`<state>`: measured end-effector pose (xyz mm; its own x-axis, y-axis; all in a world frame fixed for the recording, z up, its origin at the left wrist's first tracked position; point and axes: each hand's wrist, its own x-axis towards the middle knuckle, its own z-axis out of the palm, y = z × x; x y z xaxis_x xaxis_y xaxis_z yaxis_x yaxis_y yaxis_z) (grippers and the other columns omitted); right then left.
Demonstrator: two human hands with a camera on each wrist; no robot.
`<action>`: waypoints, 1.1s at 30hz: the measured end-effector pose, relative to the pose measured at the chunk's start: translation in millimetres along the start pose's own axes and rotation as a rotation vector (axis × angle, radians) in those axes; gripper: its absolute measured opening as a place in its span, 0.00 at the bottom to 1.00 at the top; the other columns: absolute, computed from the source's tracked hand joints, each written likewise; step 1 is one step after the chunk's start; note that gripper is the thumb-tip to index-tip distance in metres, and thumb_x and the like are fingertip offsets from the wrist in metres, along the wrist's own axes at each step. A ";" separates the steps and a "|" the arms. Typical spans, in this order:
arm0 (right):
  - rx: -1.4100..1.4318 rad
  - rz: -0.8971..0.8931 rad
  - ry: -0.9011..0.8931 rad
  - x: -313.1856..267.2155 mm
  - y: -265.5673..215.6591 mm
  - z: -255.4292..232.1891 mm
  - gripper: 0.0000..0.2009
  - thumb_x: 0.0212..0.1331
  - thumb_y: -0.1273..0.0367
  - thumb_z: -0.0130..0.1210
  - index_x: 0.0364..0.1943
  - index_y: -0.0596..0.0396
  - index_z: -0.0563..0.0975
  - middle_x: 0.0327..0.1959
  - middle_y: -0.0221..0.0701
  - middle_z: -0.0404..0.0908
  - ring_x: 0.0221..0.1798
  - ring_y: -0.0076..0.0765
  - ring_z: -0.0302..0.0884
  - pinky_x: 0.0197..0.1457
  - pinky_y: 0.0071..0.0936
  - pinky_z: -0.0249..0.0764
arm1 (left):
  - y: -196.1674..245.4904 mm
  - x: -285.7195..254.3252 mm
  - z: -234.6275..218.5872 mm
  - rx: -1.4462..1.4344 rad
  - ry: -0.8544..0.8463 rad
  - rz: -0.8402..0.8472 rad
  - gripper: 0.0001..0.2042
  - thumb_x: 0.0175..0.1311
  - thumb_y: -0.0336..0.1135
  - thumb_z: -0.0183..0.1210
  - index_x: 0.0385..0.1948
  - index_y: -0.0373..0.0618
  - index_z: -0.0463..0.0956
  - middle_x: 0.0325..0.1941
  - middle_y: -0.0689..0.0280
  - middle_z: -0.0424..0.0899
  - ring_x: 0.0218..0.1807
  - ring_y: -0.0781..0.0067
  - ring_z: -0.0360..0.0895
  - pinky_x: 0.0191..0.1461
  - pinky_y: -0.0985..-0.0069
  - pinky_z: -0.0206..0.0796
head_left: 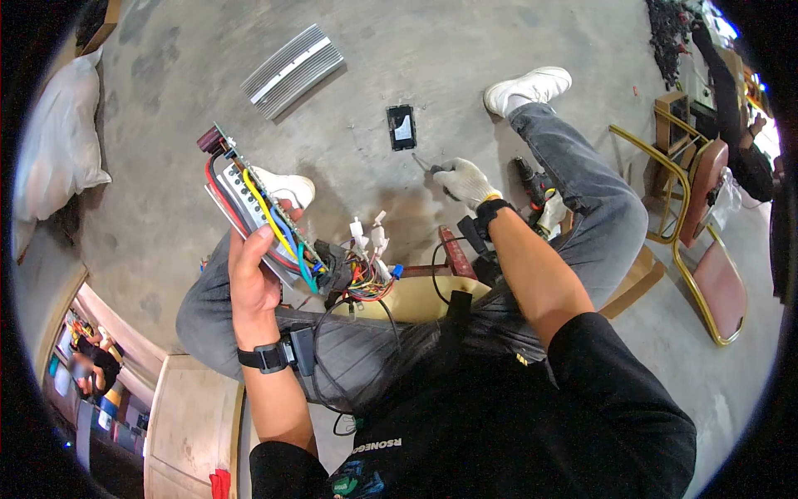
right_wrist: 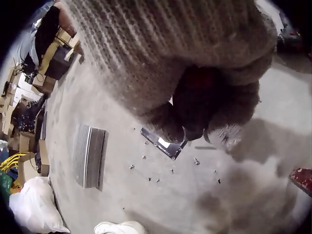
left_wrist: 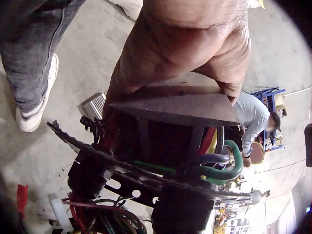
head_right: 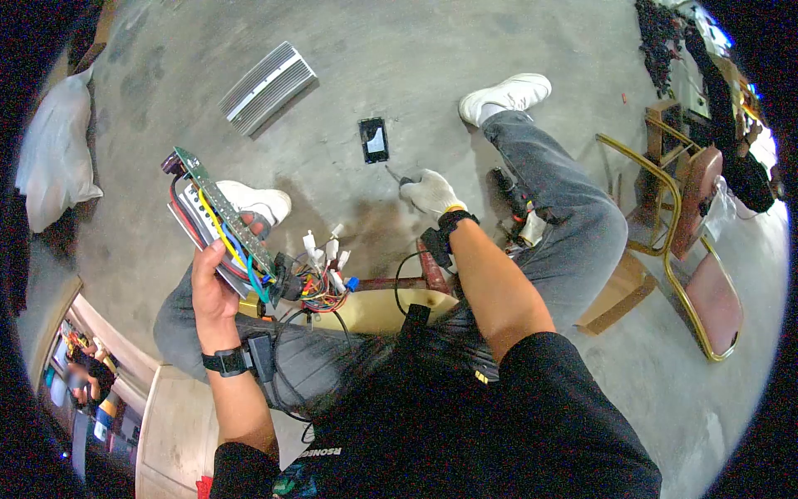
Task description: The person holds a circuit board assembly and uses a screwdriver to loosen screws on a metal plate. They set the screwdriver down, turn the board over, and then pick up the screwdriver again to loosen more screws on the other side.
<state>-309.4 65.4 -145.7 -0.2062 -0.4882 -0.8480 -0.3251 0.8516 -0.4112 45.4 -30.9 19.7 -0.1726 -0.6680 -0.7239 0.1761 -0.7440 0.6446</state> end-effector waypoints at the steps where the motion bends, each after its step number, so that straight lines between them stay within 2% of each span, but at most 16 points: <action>1: -0.042 0.007 -0.035 1.5 4.6 -0.3 0.17 0.51 0.58 0.61 0.31 0.60 0.87 0.24 0.40 0.85 0.29 0.41 0.84 0.38 0.35 0.77 | -0.1 0.1 0.2 -0.001 -0.005 0.000 0.33 0.67 0.39 0.57 0.72 0.37 0.60 0.64 0.47 0.79 0.65 0.48 0.79 0.67 0.53 0.75; 4: -0.115 0.031 -0.056 -0.4 10.3 -3.6 0.17 0.49 0.57 0.60 0.28 0.59 0.86 0.24 0.42 0.86 0.30 0.46 0.85 0.40 0.37 0.78 | 2.2 -0.7 3.1 -0.004 0.001 -0.002 0.33 0.67 0.40 0.57 0.72 0.37 0.60 0.64 0.47 0.79 0.65 0.48 0.79 0.67 0.53 0.75; 6: -0.147 0.052 -0.040 -1.3 13.6 -6.9 0.18 0.49 0.56 0.60 0.27 0.59 0.86 0.25 0.43 0.86 0.31 0.49 0.84 0.41 0.38 0.78 | 4.7 -1.3 7.7 -0.047 0.012 -0.011 0.30 0.67 0.36 0.58 0.70 0.38 0.63 0.59 0.56 0.81 0.62 0.57 0.80 0.60 0.63 0.77; 8: -0.095 0.056 -0.027 -0.4 18.8 -12.0 0.19 0.50 0.56 0.59 0.27 0.61 0.86 0.25 0.45 0.86 0.32 0.52 0.85 0.42 0.40 0.78 | 2.0 0.1 3.3 -0.052 0.000 -0.013 0.30 0.67 0.36 0.59 0.70 0.38 0.63 0.59 0.56 0.81 0.62 0.57 0.80 0.60 0.63 0.77; 10: -0.131 0.074 -0.040 -4.0 7.3 -21.1 0.20 0.51 0.56 0.58 0.28 0.62 0.86 0.25 0.46 0.85 0.33 0.53 0.85 0.42 0.40 0.78 | -0.7 1.5 -0.6 0.000 0.013 0.003 0.32 0.67 0.39 0.58 0.71 0.36 0.62 0.62 0.48 0.80 0.64 0.49 0.80 0.65 0.54 0.76; 12: -0.167 0.099 -0.049 -10.9 -4.5 -30.0 0.21 0.51 0.55 0.57 0.29 0.63 0.85 0.26 0.46 0.85 0.33 0.54 0.85 0.42 0.41 0.78 | 0.8 1.2 1.5 0.004 -0.006 0.002 0.31 0.67 0.40 0.58 0.71 0.36 0.62 0.62 0.49 0.80 0.64 0.49 0.80 0.64 0.55 0.77; 14: -0.198 0.164 -0.020 -14.3 -10.9 -33.9 0.23 0.53 0.54 0.56 0.30 0.67 0.84 0.25 0.50 0.85 0.34 0.56 0.85 0.44 0.43 0.78 | 3.6 0.0 4.8 -0.044 0.001 -0.015 0.30 0.67 0.35 0.58 0.71 0.39 0.61 0.59 0.53 0.81 0.62 0.57 0.80 0.60 0.64 0.77; 15: -0.197 0.167 -0.017 -11.6 -7.9 -34.8 0.23 0.53 0.54 0.56 0.30 0.67 0.84 0.25 0.50 0.85 0.34 0.56 0.85 0.44 0.43 0.78 | 2.6 1.9 2.0 0.003 -0.015 0.001 0.32 0.67 0.39 0.58 0.71 0.37 0.61 0.62 0.50 0.79 0.64 0.50 0.79 0.64 0.56 0.77; 18: -0.170 0.255 0.032 -1.2 9.8 -29.2 0.25 0.54 0.54 0.57 0.31 0.69 0.84 0.26 0.53 0.84 0.36 0.56 0.86 0.45 0.44 0.78 | 2.3 1.0 2.0 0.017 -0.003 -0.007 0.32 0.68 0.39 0.58 0.71 0.37 0.61 0.62 0.50 0.79 0.64 0.50 0.80 0.64 0.56 0.77; 20: -0.060 0.166 0.143 4.7 23.0 -24.8 0.25 0.55 0.53 0.58 0.32 0.70 0.83 0.25 0.55 0.83 0.36 0.56 0.87 0.46 0.44 0.78 | 1.7 1.4 1.1 0.011 -0.010 -0.008 0.32 0.68 0.39 0.58 0.72 0.38 0.61 0.62 0.50 0.79 0.64 0.51 0.80 0.64 0.56 0.77; 21: -0.059 0.163 0.139 12.6 32.9 -21.2 0.25 0.55 0.53 0.58 0.32 0.70 0.83 0.25 0.55 0.83 0.36 0.56 0.87 0.46 0.44 0.78 | 1.2 1.4 0.7 0.002 -0.019 -0.010 0.32 0.68 0.39 0.58 0.72 0.38 0.61 0.62 0.50 0.79 0.64 0.51 0.80 0.64 0.56 0.77; 23: -0.092 0.008 0.241 30.9 46.9 -16.9 0.24 0.55 0.54 0.59 0.33 0.69 0.84 0.26 0.53 0.84 0.36 0.55 0.87 0.44 0.43 0.78 | 1.0 1.5 0.8 0.003 -0.011 -0.012 0.32 0.68 0.39 0.58 0.72 0.38 0.61 0.62 0.50 0.79 0.64 0.51 0.80 0.64 0.56 0.77; 26: 0.010 -0.075 0.180 29.3 18.7 -21.6 0.22 0.56 0.55 0.59 0.32 0.67 0.85 0.25 0.51 0.84 0.35 0.53 0.87 0.43 0.42 0.78 | 2.2 0.6 4.6 -0.015 0.003 -0.020 0.32 0.67 0.38 0.59 0.72 0.39 0.61 0.62 0.51 0.80 0.63 0.54 0.80 0.62 0.59 0.77; 28: -0.001 -0.039 0.169 28.7 -1.1 -23.5 0.21 0.56 0.55 0.59 0.32 0.65 0.85 0.25 0.50 0.84 0.34 0.51 0.87 0.42 0.41 0.78 | 2.4 0.6 4.6 -0.032 0.015 -0.021 0.32 0.66 0.36 0.59 0.71 0.39 0.61 0.61 0.52 0.80 0.61 0.56 0.81 0.60 0.62 0.78; 30: 0.123 -0.009 0.117 32.8 -12.8 -23.8 0.21 0.56 0.56 0.59 0.32 0.64 0.85 0.25 0.50 0.85 0.34 0.50 0.87 0.42 0.40 0.78 | 0.5 1.6 1.4 0.012 0.015 -0.025 0.33 0.67 0.40 0.59 0.72 0.38 0.60 0.63 0.50 0.79 0.64 0.51 0.79 0.64 0.56 0.77; 33: 0.006 -0.062 0.154 55.5 -12.6 -20.8 0.20 0.56 0.57 0.58 0.33 0.65 0.85 0.27 0.51 0.85 0.35 0.53 0.87 0.44 0.42 0.78 | 1.0 1.8 2.0 0.012 0.013 -0.026 0.33 0.67 0.40 0.59 0.72 0.38 0.60 0.63 0.50 0.79 0.64 0.50 0.80 0.64 0.55 0.77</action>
<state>-335.9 23.6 -180.7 -0.3252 -0.5626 -0.7601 -0.3363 0.8200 -0.4631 43.3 -33.0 19.5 -0.1646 -0.6484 -0.7433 0.1600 -0.7611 0.6286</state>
